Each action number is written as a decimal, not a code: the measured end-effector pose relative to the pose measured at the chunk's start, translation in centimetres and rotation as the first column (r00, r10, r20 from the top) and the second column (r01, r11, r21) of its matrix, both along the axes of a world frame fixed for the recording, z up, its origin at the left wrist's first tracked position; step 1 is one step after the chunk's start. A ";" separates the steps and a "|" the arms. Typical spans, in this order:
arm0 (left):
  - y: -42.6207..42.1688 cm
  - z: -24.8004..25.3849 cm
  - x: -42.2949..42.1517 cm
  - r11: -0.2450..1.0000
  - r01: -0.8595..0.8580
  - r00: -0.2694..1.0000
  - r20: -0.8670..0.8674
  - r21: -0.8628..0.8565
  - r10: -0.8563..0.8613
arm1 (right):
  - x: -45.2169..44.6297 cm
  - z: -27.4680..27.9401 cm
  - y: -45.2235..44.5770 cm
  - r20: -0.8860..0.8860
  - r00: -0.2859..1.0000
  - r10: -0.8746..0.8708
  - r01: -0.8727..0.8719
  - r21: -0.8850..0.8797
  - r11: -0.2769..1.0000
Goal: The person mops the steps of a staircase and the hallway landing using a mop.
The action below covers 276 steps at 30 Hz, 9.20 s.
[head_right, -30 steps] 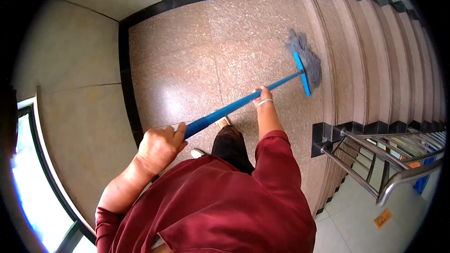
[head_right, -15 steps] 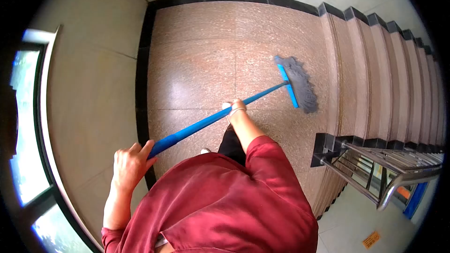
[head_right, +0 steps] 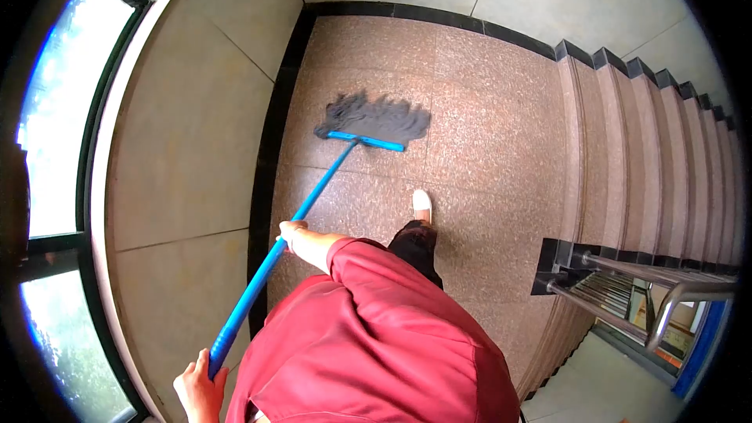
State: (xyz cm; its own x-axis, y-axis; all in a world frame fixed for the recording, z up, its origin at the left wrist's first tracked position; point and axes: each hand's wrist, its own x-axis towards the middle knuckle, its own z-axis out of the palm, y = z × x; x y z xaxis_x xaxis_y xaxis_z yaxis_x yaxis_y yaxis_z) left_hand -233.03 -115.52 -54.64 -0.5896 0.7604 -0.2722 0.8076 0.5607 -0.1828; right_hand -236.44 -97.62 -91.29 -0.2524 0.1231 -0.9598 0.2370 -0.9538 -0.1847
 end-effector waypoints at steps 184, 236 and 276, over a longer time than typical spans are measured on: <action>-45.6 -10.2 61.5 0.627 0.774 0.622 0.287 -0.088 -0.729 | 89.7 -7.7 -56.6 0.015 0.312 -0.950 0.948 0.068 0.312; -83.4 -3.2 25.2 0.691 -0.706 0.686 0.090 -0.156 0.722 | 16.4 -1.8 -83.3 -0.004 0.830 0.557 -0.551 -0.152 0.820; -50.8 -11.5 -17.6 0.887 -0.456 0.747 0.571 0.068 0.340 | -13.8 -0.1 -47.6 0.027 0.999 0.030 -0.027 -0.104 0.994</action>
State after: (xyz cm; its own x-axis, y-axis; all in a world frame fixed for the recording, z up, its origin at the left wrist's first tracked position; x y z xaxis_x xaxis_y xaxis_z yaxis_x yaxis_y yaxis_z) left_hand -250.62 -166.29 -66.15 -0.6559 0.5588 -0.5075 0.4360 0.8293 0.3495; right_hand -250.26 -145.24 -91.43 -0.2266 0.0162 -0.9739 0.2685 -0.9601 -0.0784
